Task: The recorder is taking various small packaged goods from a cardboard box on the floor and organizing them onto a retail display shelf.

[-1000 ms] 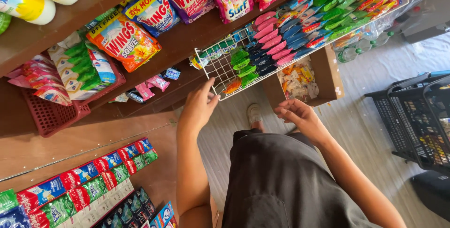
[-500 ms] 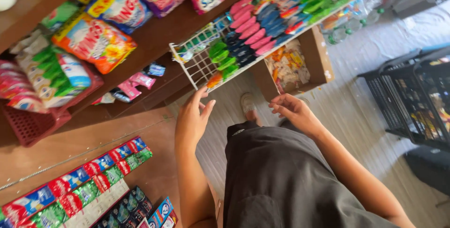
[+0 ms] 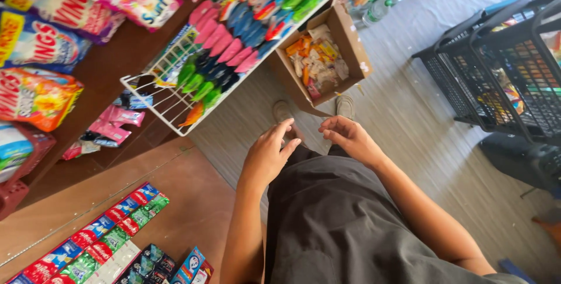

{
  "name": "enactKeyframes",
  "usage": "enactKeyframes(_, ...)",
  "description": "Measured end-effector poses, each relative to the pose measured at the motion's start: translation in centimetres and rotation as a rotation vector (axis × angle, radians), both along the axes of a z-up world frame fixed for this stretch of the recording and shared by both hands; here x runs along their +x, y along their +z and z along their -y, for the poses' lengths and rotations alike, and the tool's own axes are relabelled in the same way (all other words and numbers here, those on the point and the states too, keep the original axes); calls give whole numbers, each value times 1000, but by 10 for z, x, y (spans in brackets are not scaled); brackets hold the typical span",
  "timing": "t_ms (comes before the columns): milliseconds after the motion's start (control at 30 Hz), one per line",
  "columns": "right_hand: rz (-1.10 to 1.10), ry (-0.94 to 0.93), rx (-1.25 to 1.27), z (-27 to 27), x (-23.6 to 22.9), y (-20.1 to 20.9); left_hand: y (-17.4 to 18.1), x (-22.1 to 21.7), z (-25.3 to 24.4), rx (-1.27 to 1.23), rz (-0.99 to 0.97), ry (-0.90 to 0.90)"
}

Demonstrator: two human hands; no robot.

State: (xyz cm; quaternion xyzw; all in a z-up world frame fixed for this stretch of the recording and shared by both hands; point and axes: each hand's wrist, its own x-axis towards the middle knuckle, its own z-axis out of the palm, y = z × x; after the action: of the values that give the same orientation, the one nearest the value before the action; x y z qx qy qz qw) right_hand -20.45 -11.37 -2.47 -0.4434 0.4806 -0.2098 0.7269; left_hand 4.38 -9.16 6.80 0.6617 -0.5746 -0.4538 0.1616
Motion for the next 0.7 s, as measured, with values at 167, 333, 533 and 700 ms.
enactKeyframes(167, -8, -57, 25, 1, -52, -27, -23, -50, 9, 35, -17, -50)
enactKeyframes(333, -182, -40, -37, 13, -94, -79, -59, -97, 24, 139, -88, -34)
enactKeyframes(533, -428, 127, -199, 33, -123, -181, -194, -144, 33, 37, -159, -2)
enactKeyframes(700, -526, 268, -490, 48, -129, -271, -357, -172, 44, -1, -94, 9)
